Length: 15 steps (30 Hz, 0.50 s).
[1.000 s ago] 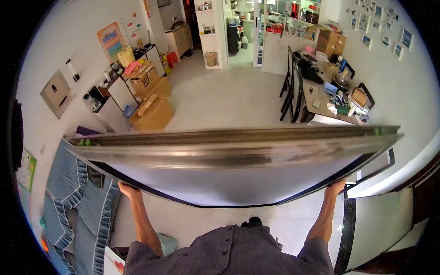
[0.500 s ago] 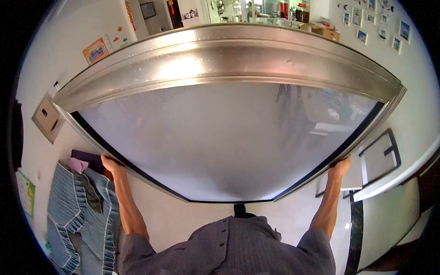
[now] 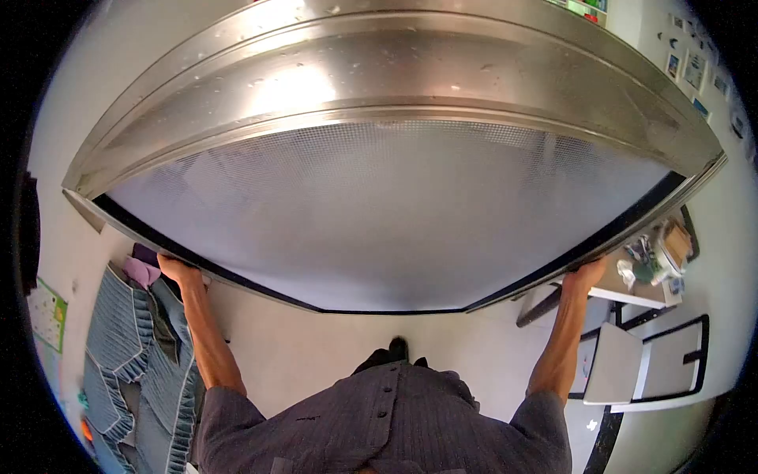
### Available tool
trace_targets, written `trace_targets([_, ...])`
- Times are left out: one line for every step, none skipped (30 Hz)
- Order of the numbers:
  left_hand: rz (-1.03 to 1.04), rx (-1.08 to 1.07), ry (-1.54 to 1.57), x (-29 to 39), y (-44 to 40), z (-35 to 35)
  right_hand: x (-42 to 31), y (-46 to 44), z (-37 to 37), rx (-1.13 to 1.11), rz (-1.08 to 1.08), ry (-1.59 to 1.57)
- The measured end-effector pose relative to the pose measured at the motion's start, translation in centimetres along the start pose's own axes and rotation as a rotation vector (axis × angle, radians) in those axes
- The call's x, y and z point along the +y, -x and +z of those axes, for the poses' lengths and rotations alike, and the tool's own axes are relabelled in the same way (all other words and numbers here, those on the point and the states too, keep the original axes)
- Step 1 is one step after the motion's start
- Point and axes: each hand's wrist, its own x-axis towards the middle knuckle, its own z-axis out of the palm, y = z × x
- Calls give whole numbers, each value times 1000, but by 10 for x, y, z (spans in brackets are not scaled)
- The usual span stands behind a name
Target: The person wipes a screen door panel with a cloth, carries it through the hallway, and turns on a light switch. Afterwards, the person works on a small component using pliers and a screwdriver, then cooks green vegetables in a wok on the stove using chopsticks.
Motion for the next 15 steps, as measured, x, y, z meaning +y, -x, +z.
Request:
trace_targets([-6,38,25,-10,-5,11,14,-9,16,-2,7,-1])
trace_targets([-13,73,53,-23,-12,25,30,-20,35,5,28,-35])
trace_targets([-8,76,60,-36,-18,40,44,-30,54,9,45,-72])
trace_targets([-28,105,77,-50,-26,54,55,-36,72,28,36,35])
trace_targets([-48,134,87,-64,-38,66,74,-46,84,25,36,34])
trace_targets([-48,139,100,-83,-54,80,93,-65,102,50,45,-26])
trace_targets([-26,119,62,-104,-68,93,106,-83,122,70,52,-84])
trace_targets([-5,97,11,-124,-80,105,117,-97,135,89,72,-82])
trace_targets([-34,105,57,-146,-98,122,130,-110,147,89,71,-83])
trace_targets([-51,98,60,-163,-113,141,141,-123,160,24,52,-67])
trace_targets([-74,94,53,-182,-125,158,152,-135,170,-36,37,-41])
trace_targets([-78,74,28,-201,-138,175,164,-150,182,31,-11,-3])
trace_targets([-81,54,5,-221,-151,190,174,-165,189,39,-9,8])
trace_targets([-117,59,-10,-244,-171,202,184,-179,195,10,11,-9])
trace_targets([-111,51,48,-271,-190,215,198,-197,205,-24,29,-30])
